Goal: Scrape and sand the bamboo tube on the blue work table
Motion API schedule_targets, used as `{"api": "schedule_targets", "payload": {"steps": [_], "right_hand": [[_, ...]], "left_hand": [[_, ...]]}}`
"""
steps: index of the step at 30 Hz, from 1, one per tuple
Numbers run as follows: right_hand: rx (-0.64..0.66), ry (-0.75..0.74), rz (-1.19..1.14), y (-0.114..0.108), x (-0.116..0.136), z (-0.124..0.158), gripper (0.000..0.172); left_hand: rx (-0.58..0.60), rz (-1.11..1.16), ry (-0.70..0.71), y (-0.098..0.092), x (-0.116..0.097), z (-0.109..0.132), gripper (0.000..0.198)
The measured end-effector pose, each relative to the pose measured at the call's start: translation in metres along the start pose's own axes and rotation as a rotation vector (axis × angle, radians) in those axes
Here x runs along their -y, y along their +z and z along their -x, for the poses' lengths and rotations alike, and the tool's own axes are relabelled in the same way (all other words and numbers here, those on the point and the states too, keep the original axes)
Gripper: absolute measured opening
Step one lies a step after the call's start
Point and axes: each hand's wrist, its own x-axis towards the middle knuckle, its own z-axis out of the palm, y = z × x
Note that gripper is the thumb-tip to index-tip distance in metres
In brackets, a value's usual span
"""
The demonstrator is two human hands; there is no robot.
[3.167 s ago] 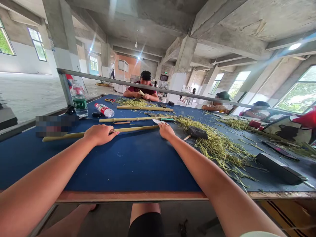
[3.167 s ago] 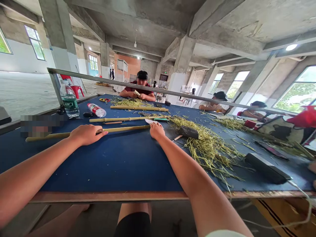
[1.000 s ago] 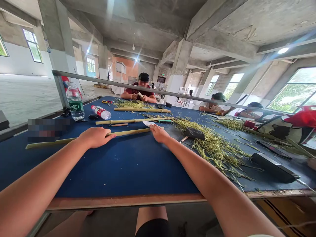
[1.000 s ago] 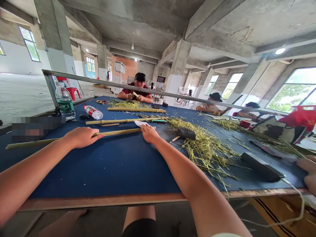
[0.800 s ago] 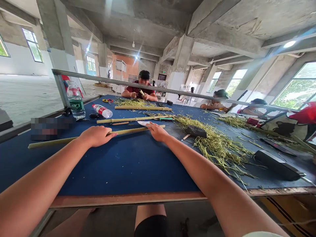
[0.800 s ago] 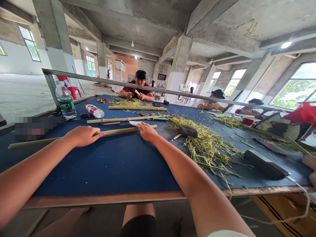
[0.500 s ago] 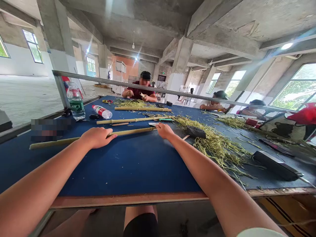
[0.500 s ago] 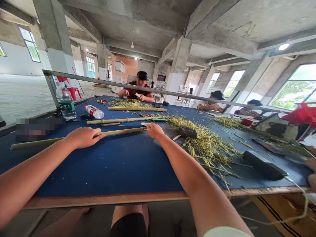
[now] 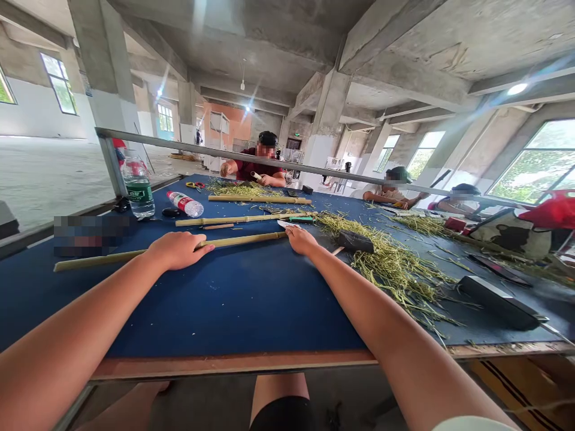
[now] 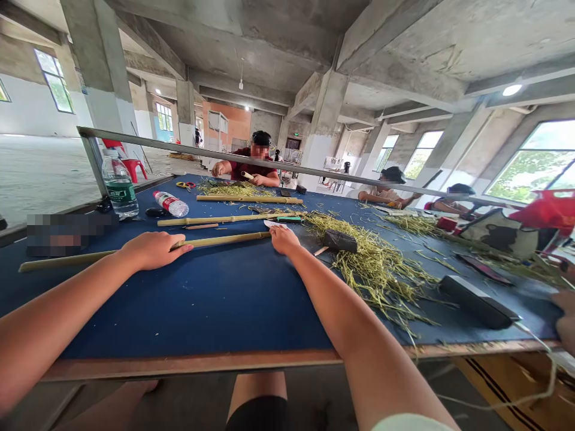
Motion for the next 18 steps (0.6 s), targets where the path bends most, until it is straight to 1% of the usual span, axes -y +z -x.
{"api": "schedule_targets", "payload": {"steps": [2,3,7,9,11,15,17,18], "right_hand": [[0.001,-0.03,-0.033,0.005,0.003,-0.001,0.054],[0.001,-0.075,-0.062,0.008,0.008,0.0,0.054],[-0.005,-0.335,-0.185,0.016,0.035,0.003,0.055],[-0.009,-0.377,-0.208,0.017,0.039,0.003,0.054],[-0.008,-0.33,-0.202,0.016,0.032,0.0,0.053],[0.003,-0.097,-0.135,0.012,0.004,-0.005,0.053],[0.001,-0.007,-0.103,0.011,-0.001,-0.006,0.054],[-0.006,0.017,-0.091,0.011,0.001,-0.006,0.054]], "left_hand": [[0.007,-0.003,-0.006,0.0,0.0,0.0,0.068],[0.013,-0.002,-0.011,0.0,-0.001,0.0,0.068],[0.032,0.023,-0.034,-0.002,-0.001,0.0,0.067],[0.039,0.047,-0.047,-0.004,0.0,0.0,0.067],[0.052,0.07,-0.055,-0.005,0.001,0.0,0.067],[0.077,0.09,-0.063,-0.007,0.003,-0.001,0.067],[0.072,0.106,-0.082,-0.006,0.003,-0.001,0.067],[0.068,0.119,-0.096,-0.006,0.002,-0.001,0.067]]}}
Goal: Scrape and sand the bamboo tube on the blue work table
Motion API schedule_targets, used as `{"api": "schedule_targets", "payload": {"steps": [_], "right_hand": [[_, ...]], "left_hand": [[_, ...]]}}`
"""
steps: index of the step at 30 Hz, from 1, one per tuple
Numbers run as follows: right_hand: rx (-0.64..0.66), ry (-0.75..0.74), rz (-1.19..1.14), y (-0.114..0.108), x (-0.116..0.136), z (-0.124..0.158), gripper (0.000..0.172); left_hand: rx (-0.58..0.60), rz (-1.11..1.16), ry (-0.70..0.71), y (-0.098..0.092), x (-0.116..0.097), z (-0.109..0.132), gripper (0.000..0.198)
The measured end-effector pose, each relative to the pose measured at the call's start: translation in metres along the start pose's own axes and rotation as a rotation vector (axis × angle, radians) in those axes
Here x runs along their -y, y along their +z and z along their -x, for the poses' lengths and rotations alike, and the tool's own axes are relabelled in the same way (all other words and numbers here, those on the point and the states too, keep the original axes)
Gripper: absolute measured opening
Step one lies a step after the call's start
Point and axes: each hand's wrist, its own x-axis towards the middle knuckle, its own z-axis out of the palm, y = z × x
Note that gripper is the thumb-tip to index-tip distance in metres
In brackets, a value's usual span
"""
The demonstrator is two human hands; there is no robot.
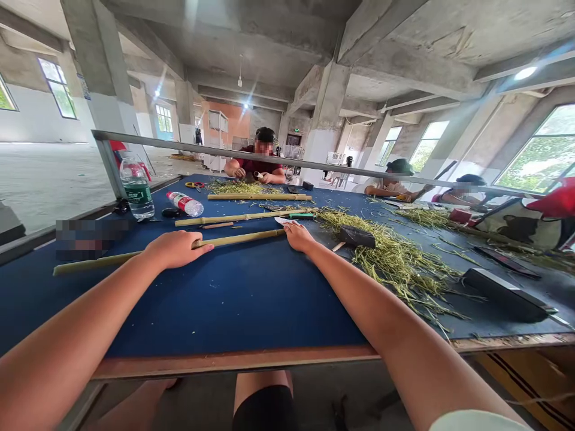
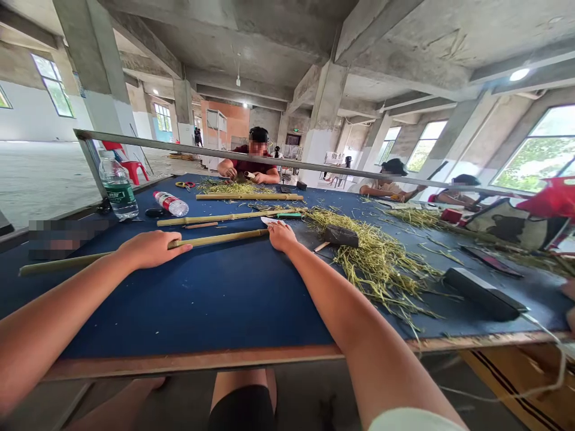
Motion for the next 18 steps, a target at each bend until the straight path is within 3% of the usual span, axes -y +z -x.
{"api": "schedule_targets", "payload": {"steps": [3,6,9,11,15,18], "right_hand": [[-0.015,-0.06,0.01,0.005,0.023,0.004,0.053],[-0.008,-0.279,-0.04,0.012,0.05,0.009,0.054],[0.025,-0.392,-0.095,0.012,0.053,0.01,0.054],[0.034,-0.305,-0.082,0.007,0.039,0.008,0.053],[-0.01,0.033,0.007,-0.004,0.0,0.003,0.053],[-0.026,0.102,0.027,-0.006,-0.003,0.003,0.054]], "left_hand": [[-0.021,0.035,-0.043,0.001,0.0,0.0,0.068],[-0.042,0.038,-0.08,0.001,0.001,0.001,0.07],[-0.046,0.009,-0.085,0.002,-0.001,0.002,0.072],[-0.069,-0.026,-0.059,0.003,-0.003,0.002,0.07],[-0.125,-0.045,0.075,0.006,-0.013,0.001,0.053],[-0.142,-0.038,0.144,0.008,-0.021,0.0,0.046]]}}
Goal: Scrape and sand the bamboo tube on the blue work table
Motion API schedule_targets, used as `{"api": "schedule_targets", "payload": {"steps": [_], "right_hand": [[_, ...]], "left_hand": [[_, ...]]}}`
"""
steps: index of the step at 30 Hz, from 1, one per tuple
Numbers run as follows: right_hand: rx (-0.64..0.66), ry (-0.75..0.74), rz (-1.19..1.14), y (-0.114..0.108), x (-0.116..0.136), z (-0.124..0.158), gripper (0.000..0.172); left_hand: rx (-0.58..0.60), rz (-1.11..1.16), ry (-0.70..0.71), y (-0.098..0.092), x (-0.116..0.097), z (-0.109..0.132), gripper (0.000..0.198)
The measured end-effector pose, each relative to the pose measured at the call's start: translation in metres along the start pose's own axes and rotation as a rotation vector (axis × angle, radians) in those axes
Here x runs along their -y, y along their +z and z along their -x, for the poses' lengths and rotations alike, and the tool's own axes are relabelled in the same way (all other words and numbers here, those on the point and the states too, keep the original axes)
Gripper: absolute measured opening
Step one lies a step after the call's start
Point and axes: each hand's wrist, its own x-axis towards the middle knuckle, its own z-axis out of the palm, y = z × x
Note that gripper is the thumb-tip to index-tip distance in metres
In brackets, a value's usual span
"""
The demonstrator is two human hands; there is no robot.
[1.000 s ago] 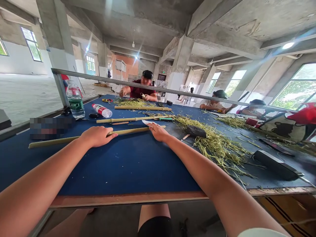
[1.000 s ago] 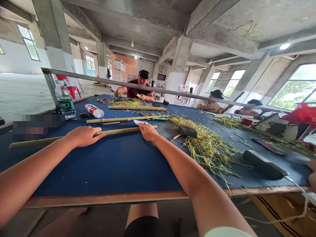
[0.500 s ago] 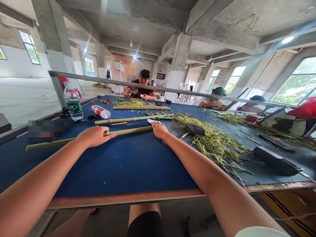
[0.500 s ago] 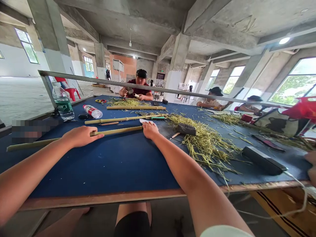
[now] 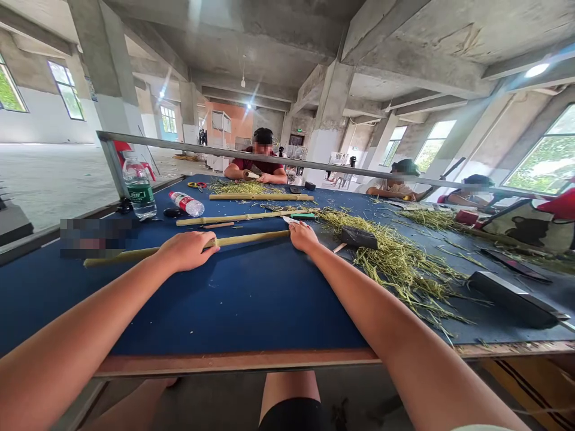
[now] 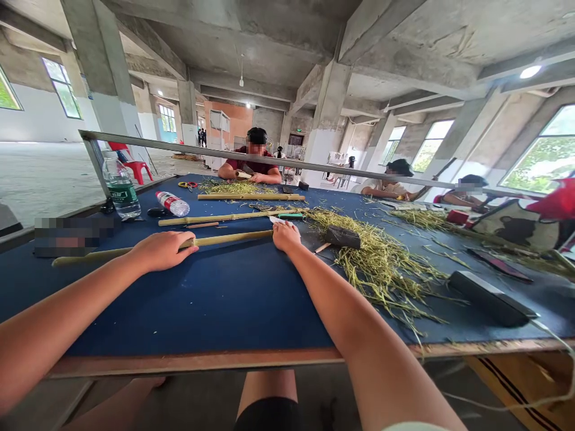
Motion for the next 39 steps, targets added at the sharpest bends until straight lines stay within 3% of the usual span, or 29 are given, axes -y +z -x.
{"api": "schedule_targets", "payload": {"steps": [3,8,10,13,18,20,23,28,31,34,39], "right_hand": [[0.017,-0.158,-0.044,0.006,0.034,0.011,0.052],[0.078,-0.563,-0.222,0.024,0.122,0.043,0.052],[0.096,-0.667,-0.25,0.026,0.136,0.05,0.053],[0.094,-0.626,-0.201,0.019,0.118,0.044,0.053],[0.034,-0.176,-0.026,0.005,0.043,0.013,0.052],[0.009,-0.065,-0.002,0.003,0.03,0.008,0.052],[-0.002,-0.125,-0.021,0.006,0.047,0.016,0.053],[0.052,-0.624,-0.188,0.019,0.124,0.058,0.055],[0.071,-0.752,-0.236,0.019,0.143,0.07,0.057],[0.064,-0.675,-0.177,0.013,0.126,0.06,0.055],[0.001,-0.336,-0.053,0.007,0.078,0.032,0.054]], "left_hand": [[-0.021,-0.006,0.002,0.003,-0.002,-0.002,0.044],[-0.023,0.046,0.044,0.008,0.004,-0.005,0.043],[-0.018,0.051,0.016,0.007,0.006,-0.005,0.049],[0.004,0.002,-0.088,0.003,0.006,-0.003,0.063],[0.037,0.084,-0.13,-0.003,0.009,0.001,0.062],[0.003,0.1,-0.086,-0.004,0.01,0.001,0.054],[-0.05,0.049,-0.048,-0.001,0.011,0.0,0.05],[-0.085,-0.026,0.013,0.006,0.005,-0.001,0.047],[-0.069,-0.018,0.024,0.009,0.0,-0.002,0.049],[-0.052,0.036,-0.011,0.009,-0.001,-0.004,0.05],[-0.087,0.113,-0.025,0.006,-0.002,-0.004,0.045]]}}
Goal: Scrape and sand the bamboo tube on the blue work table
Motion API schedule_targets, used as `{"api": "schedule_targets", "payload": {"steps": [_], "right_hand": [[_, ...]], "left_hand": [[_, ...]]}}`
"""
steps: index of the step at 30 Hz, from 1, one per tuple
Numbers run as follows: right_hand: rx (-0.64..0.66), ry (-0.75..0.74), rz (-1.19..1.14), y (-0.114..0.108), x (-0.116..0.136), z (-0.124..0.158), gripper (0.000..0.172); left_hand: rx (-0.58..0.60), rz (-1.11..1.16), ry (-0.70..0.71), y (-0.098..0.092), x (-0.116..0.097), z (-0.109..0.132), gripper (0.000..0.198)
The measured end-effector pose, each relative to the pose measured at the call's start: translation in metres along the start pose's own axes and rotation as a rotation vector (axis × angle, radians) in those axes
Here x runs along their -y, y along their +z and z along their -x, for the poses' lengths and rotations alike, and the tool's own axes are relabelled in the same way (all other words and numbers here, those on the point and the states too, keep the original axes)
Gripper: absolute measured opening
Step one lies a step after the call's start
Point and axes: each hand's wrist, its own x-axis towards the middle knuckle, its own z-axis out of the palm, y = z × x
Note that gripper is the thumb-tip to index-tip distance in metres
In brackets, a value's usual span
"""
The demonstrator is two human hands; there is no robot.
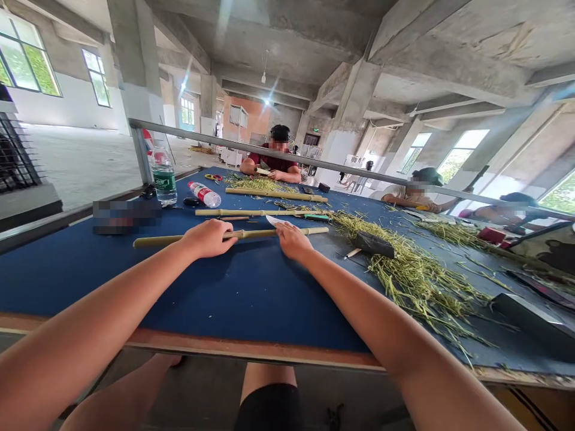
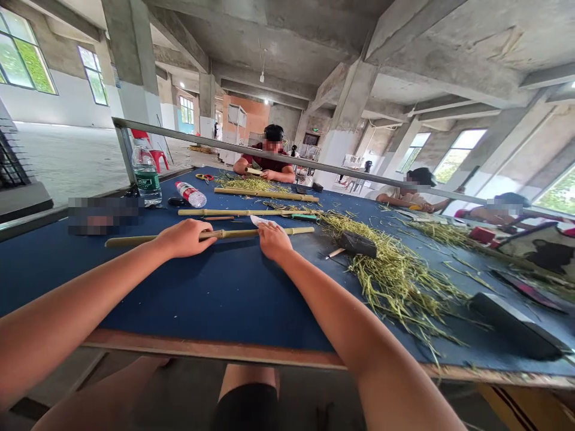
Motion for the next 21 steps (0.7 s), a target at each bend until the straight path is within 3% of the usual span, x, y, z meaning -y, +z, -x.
{"api": "schedule_targets", "payload": {"steps": [2,5,11,14,18,21], "right_hand": [[-0.017,0.057,0.007,0.0,-0.006,-0.002,0.054],[-0.037,0.04,-0.049,0.002,0.007,-0.001,0.052],[-0.038,-0.34,-0.242,0.003,0.064,0.011,0.053],[-0.001,-0.457,-0.233,0.002,0.065,0.013,0.054],[-0.003,-0.256,-0.1,0.001,0.028,0.005,0.053],[-0.037,-0.043,-0.016,0.0,-0.001,-0.002,0.053]], "left_hand": [[-0.029,-0.018,0.033,-0.001,-0.001,0.001,0.046],[-0.076,-0.083,0.077,-0.002,-0.004,0.004,0.042],[-0.132,-0.163,0.076,-0.004,-0.008,0.006,0.034],[-0.077,-0.192,-0.05,-0.005,-0.004,0.005,0.045],[0.019,-0.195,-0.203,-0.008,0.003,0.003,0.074],[0.017,-0.151,-0.126,-0.01,0.003,0.004,0.07]]}}
